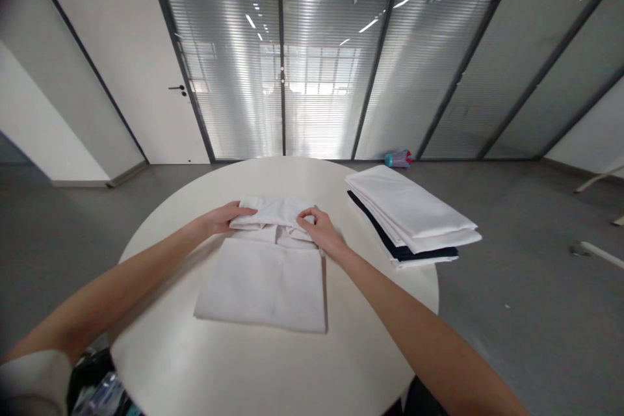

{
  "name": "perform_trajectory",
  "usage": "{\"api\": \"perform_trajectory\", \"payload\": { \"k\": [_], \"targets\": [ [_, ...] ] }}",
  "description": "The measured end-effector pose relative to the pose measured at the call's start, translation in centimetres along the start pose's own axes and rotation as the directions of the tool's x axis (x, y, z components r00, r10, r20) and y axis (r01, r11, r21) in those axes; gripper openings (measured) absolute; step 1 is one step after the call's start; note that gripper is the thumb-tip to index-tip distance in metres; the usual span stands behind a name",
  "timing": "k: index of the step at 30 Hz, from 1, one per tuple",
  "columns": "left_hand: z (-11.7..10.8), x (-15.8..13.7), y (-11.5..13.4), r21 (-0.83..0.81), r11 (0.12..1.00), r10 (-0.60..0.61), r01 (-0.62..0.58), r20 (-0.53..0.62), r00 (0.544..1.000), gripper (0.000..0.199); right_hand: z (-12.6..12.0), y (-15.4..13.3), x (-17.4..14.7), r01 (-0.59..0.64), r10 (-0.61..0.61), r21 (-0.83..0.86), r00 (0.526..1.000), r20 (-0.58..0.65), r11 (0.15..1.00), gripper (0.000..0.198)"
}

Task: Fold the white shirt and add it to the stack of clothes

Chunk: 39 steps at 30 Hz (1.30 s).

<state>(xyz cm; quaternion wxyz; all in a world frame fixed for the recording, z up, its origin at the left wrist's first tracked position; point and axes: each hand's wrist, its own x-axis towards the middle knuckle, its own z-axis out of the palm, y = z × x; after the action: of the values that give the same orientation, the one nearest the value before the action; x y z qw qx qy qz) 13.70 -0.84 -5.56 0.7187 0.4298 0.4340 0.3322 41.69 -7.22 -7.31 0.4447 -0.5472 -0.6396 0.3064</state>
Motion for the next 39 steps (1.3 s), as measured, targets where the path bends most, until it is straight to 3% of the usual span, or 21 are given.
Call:
{"api": "perform_trajectory", "payload": {
  "k": [5,19,26,29,32,34,35,37,39],
  "targets": [
    [0.6,-0.7,-0.6,-0.028,0.999,-0.020,0.022,0.080,0.997,0.056,-0.2,-0.1,-0.2,0.075,-0.073,-0.092,0.997,0.024,0.993,0.012],
    [1.6,-1.0,-1.1,0.045,0.998,0.032,-0.032,0.013,0.999,0.056,-0.5,-0.3,-0.6,0.068,-0.056,-0.230,0.997,0.056,0.971,0.009],
    [1.1,-0.8,-1.1,0.066,0.998,0.005,-0.009,0.055,0.998,0.056,-1.3,-0.3,-0.7,-0.094,0.102,-0.071,0.986,0.130,0.993,0.027],
    [1.1,-0.8,-1.1,0.098,0.995,0.007,-0.017,0.110,0.994,0.056,-1.6,-0.7,-0.8,-0.041,0.062,-0.121,0.982,0.176,0.992,0.027],
    [0.0,-1.0,-0.1,0.244,0.967,0.047,-0.067,0.088,0.995,0.048,-1.9,-1.2,-1.3,0.062,0.007,-0.301,0.975,0.223,0.952,0.021],
    [-1.3,-1.2,1.2,0.475,0.875,0.126,-0.100,-0.024,0.992,0.037,-2.1,-1.6,-1.7,0.084,0.006,-0.456,0.981,0.193,0.886,0.020],
    [-1.9,-1.2,1.9,0.613,0.781,0.219,-0.119,-0.091,0.972,0.034,-2.2,-1.8,-1.7,0.088,-0.003,-0.516,0.986,0.165,0.852,0.020],
    [-2.8,-1.1,3.2,0.839,0.520,0.486,-0.158,-0.139,0.863,0.033,-2.2,-2.3,-1.4,0.103,-0.050,-0.579,0.993,0.106,0.808,0.020],
    [-2.5,-0.6,3.9,0.935,0.263,0.705,-0.238,-0.017,0.709,0.031,-1.6,-3.0,-0.4,0.141,-0.126,-0.582,0.990,0.066,0.801,0.022]
  ]
}}
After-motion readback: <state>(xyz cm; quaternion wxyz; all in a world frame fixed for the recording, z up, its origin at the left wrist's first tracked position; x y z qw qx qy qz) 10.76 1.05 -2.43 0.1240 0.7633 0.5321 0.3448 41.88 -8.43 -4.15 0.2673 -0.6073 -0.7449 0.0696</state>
